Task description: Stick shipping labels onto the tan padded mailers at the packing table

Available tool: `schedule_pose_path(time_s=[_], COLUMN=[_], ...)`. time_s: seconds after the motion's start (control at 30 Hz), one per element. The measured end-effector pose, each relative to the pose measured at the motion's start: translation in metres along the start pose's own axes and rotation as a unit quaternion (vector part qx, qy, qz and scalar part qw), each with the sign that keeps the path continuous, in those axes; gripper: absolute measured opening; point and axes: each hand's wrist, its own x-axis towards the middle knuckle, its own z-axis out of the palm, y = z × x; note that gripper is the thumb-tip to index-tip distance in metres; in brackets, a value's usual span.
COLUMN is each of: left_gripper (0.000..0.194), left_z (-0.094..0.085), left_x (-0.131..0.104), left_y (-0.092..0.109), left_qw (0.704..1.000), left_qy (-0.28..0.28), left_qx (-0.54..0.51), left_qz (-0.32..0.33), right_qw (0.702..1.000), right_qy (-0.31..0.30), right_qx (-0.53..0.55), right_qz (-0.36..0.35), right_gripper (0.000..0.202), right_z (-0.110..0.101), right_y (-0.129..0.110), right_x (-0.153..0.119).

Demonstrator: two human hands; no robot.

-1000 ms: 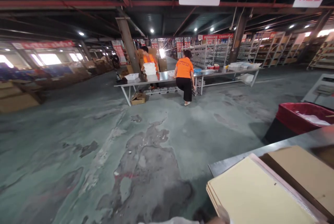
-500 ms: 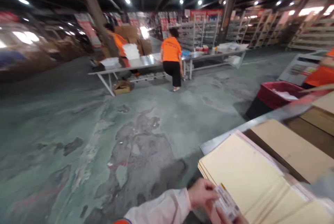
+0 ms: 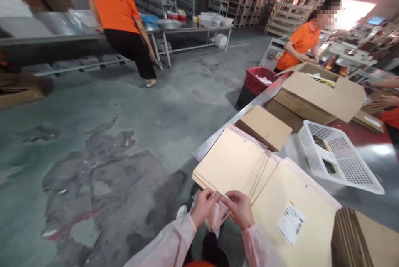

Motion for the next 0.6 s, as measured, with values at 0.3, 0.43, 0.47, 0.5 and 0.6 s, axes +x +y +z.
schedule_pose_path(time_s=[0.3,0.43,0.47,0.5,0.6], left_gripper=[0.057,0.056,0.056,0.057,0.054], left_z=[-0.017,-0.014,-0.012,-0.010,-0.005], left_x=[0.015,0.022,0.025,0.028,0.034], left_y=[-0.006,-0.011,-0.011,-0.011,-0.007], left_qw=[0.992,0.996,0.997,0.997,0.997], left_qy=[-0.040,0.020,0.039,0.058,0.073], left_qx=[-0.106,-0.060,-0.039,-0.024,-0.008], left_qz=[-0.053,-0.056,-0.049,-0.043,-0.036], right_qw=[0.996,0.999,0.999,0.999,0.998], right_qy=[-0.078,-0.037,-0.028,-0.019,0.010], right_qx=[-0.010,-0.030,-0.034,-0.043,-0.069], right_qz=[0.041,0.016,0.013,0.010,-0.007], right_gripper=[0.036,0.040,0.041,0.041,0.037], right_z=[0.003,0.014,0.015,0.016,0.013], right_y=[0.009,0.018,0.019,0.021,0.027], right_x=[0.035,0.031,0.030,0.029,0.034])
